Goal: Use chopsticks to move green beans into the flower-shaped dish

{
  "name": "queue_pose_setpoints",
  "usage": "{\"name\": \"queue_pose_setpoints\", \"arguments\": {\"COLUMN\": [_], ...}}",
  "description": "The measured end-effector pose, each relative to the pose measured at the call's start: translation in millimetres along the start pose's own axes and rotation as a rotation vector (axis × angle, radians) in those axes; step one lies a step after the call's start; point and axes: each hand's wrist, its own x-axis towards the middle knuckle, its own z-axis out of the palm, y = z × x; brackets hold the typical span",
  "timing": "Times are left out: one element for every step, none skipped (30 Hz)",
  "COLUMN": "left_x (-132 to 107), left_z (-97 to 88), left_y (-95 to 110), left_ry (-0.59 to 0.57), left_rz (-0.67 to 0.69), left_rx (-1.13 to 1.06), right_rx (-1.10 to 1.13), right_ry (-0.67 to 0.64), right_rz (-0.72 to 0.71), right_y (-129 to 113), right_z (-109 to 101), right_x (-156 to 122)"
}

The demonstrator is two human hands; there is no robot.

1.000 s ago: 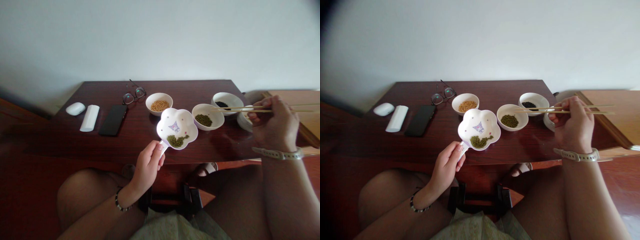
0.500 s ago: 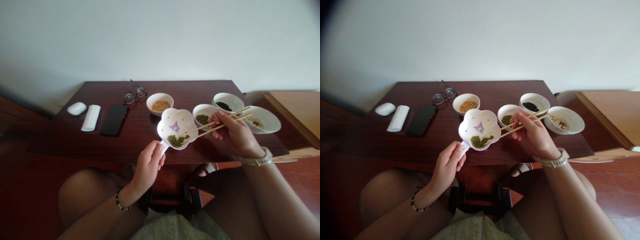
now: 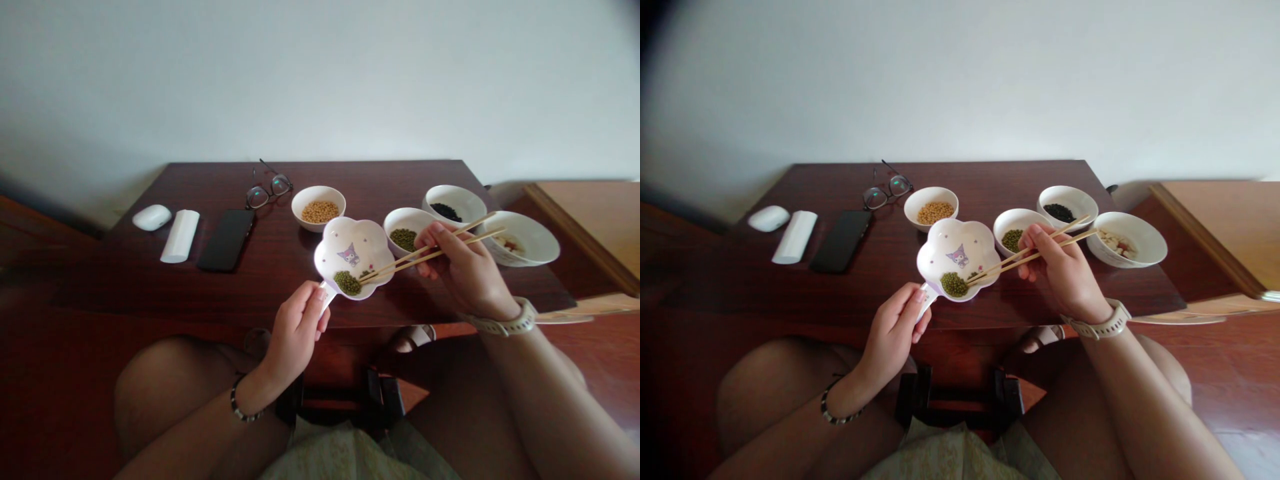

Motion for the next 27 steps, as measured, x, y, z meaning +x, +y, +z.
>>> {"name": "queue_pose_setpoints", "arguments": {"left_x": [-0.1, -0.2, -0.2, -0.1, 0.0, 0.1, 0.1, 0.1, 0.0, -0.2, -0.3, -0.5, -0.6, -0.7, -0.7, -0.7, -0.7, -0.7, -0.7, -0.6, -0.6, -0.6, -0.6, -0.5, -0.4, -0.4, -0.2], "left_z": [0.2, 0.3, 0.5, 0.7, 0.8, 0.9, 1.0, 0.9, 0.9, 0.8, 0.7, 0.6, 0.5, 0.5, 0.5, 0.5, 0.6, 0.6, 0.6, 0.7, 0.8, 0.8, 0.9, 1.0, 1.1, 1.2, 1.2], "left_y": [0.1, 0.3, 0.4, 0.6, 0.6, 0.7, 0.6, 0.6, 0.6, 0.5, 0.5, 0.5, 0.6, 0.7, 0.7, 0.7, 0.7, 0.6, 0.4, 0.1, -0.2, -0.4, -0.6, -0.8, -0.8, -0.8, -0.7], "left_ry": [0.001, 0.003, 0.003, 0.004, 0.003, 0.006, 0.006, 0.006, 0.005, 0.004, 0.001, 0.001, -0.002, -0.002, -0.002, -0.004, -0.003, -0.002, -0.002, 0.0, 0.001, 0.002, 0.004, 0.006, 0.007, 0.007, 0.007], "left_rz": [-0.002, -0.003, -0.005, -0.007, -0.008, -0.009, -0.01, -0.01, -0.01, -0.009, -0.008, -0.006, -0.005, -0.003, -0.003, -0.004, -0.005, -0.007, -0.008, -0.008, -0.009, -0.009, -0.009, -0.01, -0.011, -0.012, -0.015], "left_rx": [-0.001, -0.004, -0.008, -0.012, -0.015, -0.018, -0.018, -0.017, -0.015, -0.014, -0.013, -0.012, -0.013, -0.013, -0.014, -0.015, -0.017, -0.017, -0.016, -0.014, -0.012, -0.009, -0.007, -0.006, -0.006, -0.007, -0.007], "right_rx": [0.007, 0.013, 0.016, 0.016, 0.015, 0.015, 0.015, 0.019, 0.026, 0.037, 0.052, 0.066, 0.079, 0.091, 0.099, 0.103, 0.101, 0.092, 0.077, 0.057, 0.033, 0.009, -0.012, -0.023, -0.025, -0.017, -0.006], "right_ry": [0.005, 0.01, 0.015, 0.02, 0.025, 0.03, 0.036, 0.042, 0.046, 0.049, 0.053, 0.054, 0.054, 0.053, 0.05, 0.046, 0.038, 0.028, 0.017, 0.005, -0.012, -0.031, -0.049, -0.063, -0.073, -0.077, -0.078], "right_rz": [0.002, 0.002, 0.003, 0.001, -0.003, -0.007, -0.009, -0.012, -0.011, -0.008, -0.004, 0.0, 0.006, 0.01, 0.013, 0.012, 0.012, 0.011, 0.01, 0.01, 0.014, 0.02, 0.027, 0.031, 0.033, 0.032, 0.028], "right_y": [0.2, 0.4, 0.3, 0.2, -0.1, -0.5, -1.0, -1.4, -1.9, -2.3, -2.7, -3.0, -3.2, -3.5, -3.7, -3.8, -4.0, -4.1, -4.2, -4.2, -4.2, -4.0, -3.6, -3.1, -2.5, -1.8, -1.0], "right_z": [-0.1, -0.3, -0.4, -0.4, -0.3, -0.2, 0.0, 0.3, 0.4, 0.5, 0.4, 0.2, -0.2, -0.6, -0.9, -1.2, -1.3, -1.1, -0.7, -0.1, 0.6, 1.6, 2.5, 3.5, 4.4, 5.1, 5.7], "right_x": [0.0, 0.0, 0.0, 0.0, 0.1, 0.1, 0.1, 0.2, 0.2, 0.2, 0.3, 0.3, 0.3, 0.3, 0.3, 0.1, -0.1, -0.6, -1.2, -2.0, -2.9, -3.9, -4.8, -5.5, -5.9, -6.1, -6.0]}}
